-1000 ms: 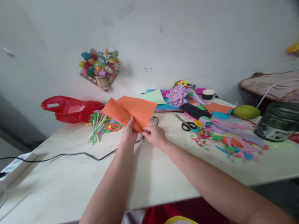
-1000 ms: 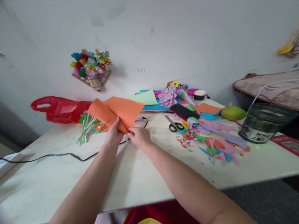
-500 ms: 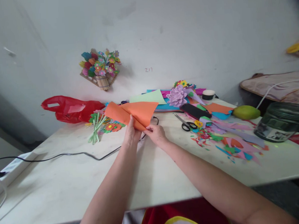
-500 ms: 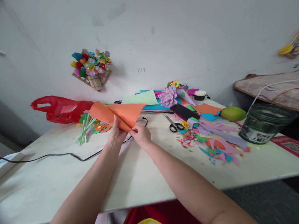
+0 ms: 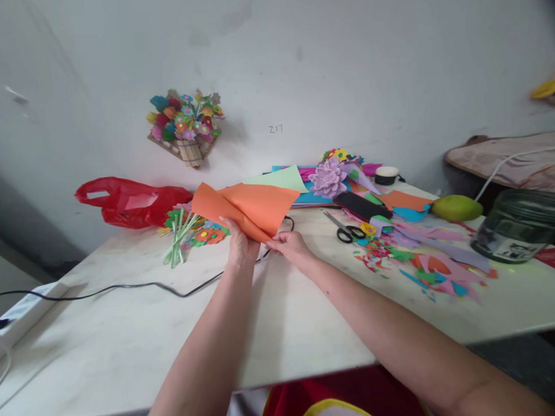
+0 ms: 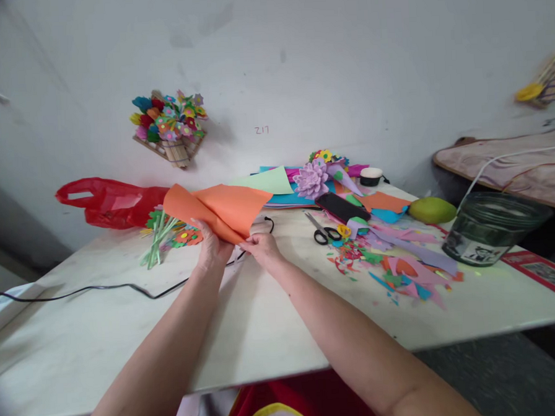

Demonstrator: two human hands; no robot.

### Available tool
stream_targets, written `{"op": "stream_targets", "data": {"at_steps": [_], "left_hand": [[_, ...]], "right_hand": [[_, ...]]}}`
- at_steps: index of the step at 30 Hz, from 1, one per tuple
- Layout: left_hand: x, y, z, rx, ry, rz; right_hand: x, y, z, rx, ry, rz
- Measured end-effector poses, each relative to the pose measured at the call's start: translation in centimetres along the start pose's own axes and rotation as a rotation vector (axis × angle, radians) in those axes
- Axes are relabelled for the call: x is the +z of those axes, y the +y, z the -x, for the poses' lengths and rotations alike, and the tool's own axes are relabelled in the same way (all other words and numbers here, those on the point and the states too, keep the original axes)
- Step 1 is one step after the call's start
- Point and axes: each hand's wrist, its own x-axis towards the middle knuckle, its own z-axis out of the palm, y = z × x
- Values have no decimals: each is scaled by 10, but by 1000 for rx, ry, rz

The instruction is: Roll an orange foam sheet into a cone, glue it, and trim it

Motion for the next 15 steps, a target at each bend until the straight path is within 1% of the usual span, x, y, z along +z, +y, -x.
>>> {"op": "stream_targets", "data": {"at_steps": [4,9,12,15], "left_hand": [[0,0,-1,31,40,-2],[-2,0,-5,78,60,16],[-3,-1,-5,72,80,10],[-4,-2,-5,54,113,-13]], "right_hand": [[-2,-4,3,6,-33,1],[-3,4,-1,-53,-69,14],[-2,7,-2,-63,-63,15],[-2,4,0,-54,-67,32]]}}
